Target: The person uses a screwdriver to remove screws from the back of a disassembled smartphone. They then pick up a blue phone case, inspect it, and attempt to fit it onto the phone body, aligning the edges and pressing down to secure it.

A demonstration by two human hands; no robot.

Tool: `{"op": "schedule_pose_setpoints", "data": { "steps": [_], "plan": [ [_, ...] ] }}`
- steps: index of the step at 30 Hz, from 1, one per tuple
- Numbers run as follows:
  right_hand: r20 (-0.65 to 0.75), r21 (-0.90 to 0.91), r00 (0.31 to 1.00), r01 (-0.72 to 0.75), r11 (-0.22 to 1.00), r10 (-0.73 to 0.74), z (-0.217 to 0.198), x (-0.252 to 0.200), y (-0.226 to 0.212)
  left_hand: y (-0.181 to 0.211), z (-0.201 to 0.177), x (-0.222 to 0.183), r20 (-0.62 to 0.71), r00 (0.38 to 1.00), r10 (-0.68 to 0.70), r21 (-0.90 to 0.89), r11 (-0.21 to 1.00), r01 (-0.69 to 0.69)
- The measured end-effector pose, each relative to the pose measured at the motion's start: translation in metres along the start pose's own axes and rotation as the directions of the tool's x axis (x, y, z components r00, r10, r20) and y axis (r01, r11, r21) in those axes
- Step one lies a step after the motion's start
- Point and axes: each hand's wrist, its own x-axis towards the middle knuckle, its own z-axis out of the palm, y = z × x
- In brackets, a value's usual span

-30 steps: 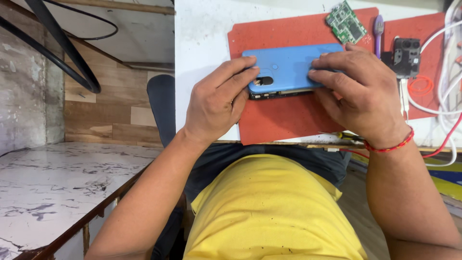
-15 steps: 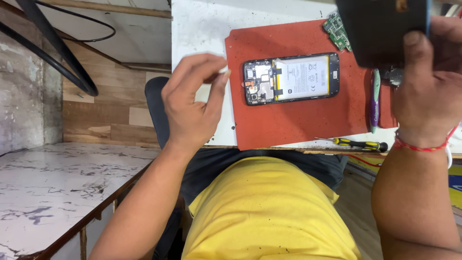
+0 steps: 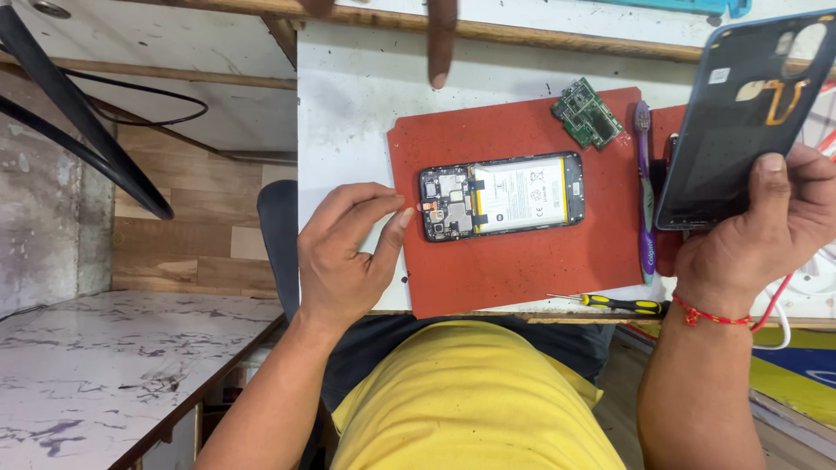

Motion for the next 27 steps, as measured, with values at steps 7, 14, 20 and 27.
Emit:
{"op": "schedule_pose_setpoints", "data": {
  "steps": [7, 14, 20, 27],
  "plan": [
    [-0.013, 0.068, 0.999, -0.041, 0.997, 0.042, -0.006, -0.002, 0.007, 0.000, 0.002, 0.001, 0.010, 0.999, 0.034, 0.060, 0.998, -0.035],
    [0.024, 0.101, 0.994, -0.108, 0.989, 0.106, -0.003, -0.007, 0.001, 0.000, 0.001, 0.002, 0.042, 0.997, 0.063, 0.100, 0.993, -0.067],
    [0.090, 0.117, 0.987, -0.144, 0.983, 0.134, -0.001, -0.008, -0.001, 0.001, 0.001, 0.003, 0.052, 0.997, 0.054, 0.111, 0.992, -0.060],
    [0.138, 0.057, 0.969, -0.214, 0.975, 0.205, -0.006, -0.009, -0.003, 0.001, 0.002, 0.007, 0.070, 0.997, 0.027, 0.120, 0.992, -0.035]
  ]
}}
